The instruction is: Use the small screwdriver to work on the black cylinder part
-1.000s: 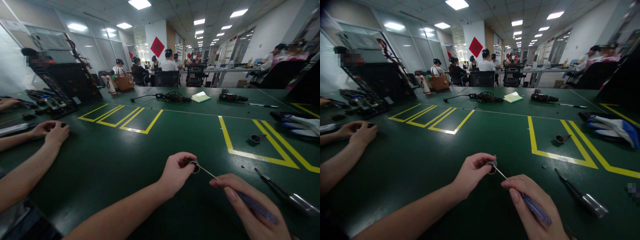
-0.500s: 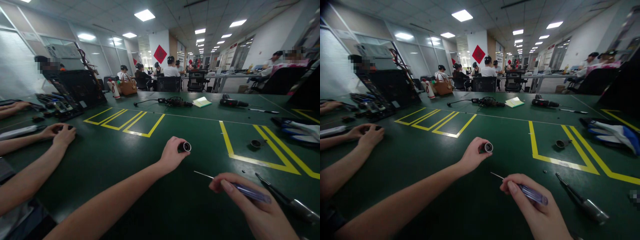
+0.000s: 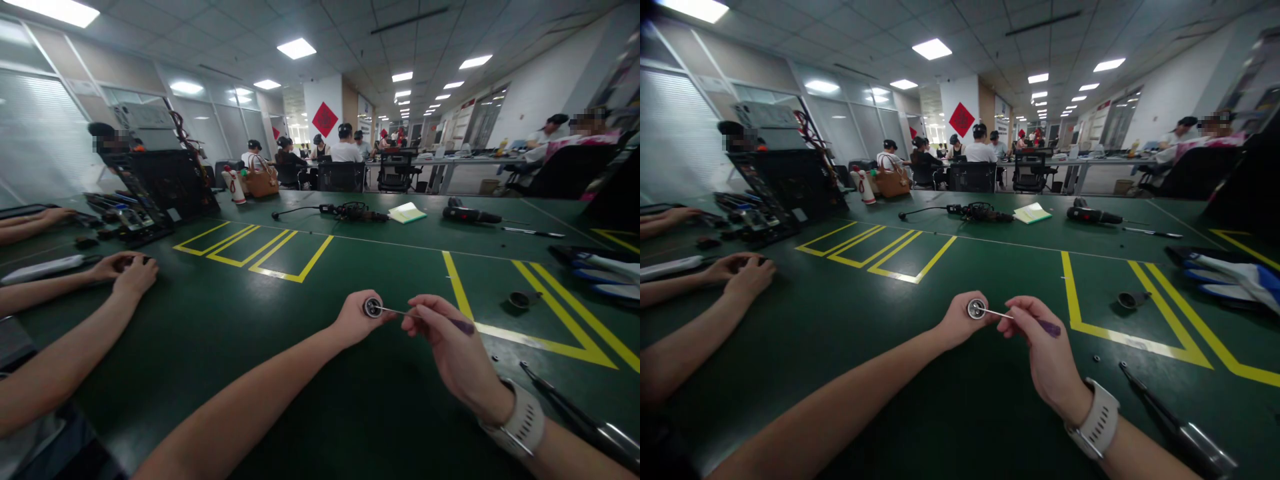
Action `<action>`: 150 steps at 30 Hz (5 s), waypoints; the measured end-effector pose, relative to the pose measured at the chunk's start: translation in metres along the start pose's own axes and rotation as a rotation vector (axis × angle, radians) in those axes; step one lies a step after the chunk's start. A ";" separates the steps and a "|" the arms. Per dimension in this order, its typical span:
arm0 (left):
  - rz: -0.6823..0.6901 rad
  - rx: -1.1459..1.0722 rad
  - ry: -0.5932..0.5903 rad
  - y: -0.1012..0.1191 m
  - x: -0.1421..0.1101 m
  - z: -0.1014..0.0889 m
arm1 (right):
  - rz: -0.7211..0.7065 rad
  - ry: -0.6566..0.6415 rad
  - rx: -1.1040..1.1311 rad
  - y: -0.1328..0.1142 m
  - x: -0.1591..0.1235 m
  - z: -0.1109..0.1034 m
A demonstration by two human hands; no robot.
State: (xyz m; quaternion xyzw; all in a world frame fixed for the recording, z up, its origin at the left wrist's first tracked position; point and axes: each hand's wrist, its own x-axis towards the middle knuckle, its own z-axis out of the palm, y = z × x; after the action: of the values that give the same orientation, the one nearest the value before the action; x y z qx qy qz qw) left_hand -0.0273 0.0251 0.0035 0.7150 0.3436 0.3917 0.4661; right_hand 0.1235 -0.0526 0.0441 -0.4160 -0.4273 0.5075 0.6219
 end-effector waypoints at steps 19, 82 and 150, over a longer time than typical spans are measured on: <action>0.169 0.570 0.162 0.003 -0.007 -0.001 | -0.423 -0.202 -0.695 0.011 -0.019 -0.006; 0.230 0.449 -0.002 -0.002 -0.009 0.002 | 0.272 0.015 0.130 0.014 -0.004 -0.007; 0.267 0.474 -0.040 0.001 -0.010 0.002 | -0.137 -0.106 -0.414 0.000 -0.014 -0.008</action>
State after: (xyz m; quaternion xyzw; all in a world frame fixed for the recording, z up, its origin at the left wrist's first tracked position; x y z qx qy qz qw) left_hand -0.0297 0.0156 0.0018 0.8506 0.3193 0.3443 0.2366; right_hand 0.1292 -0.0674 0.0407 -0.4776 -0.5818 0.3867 0.5328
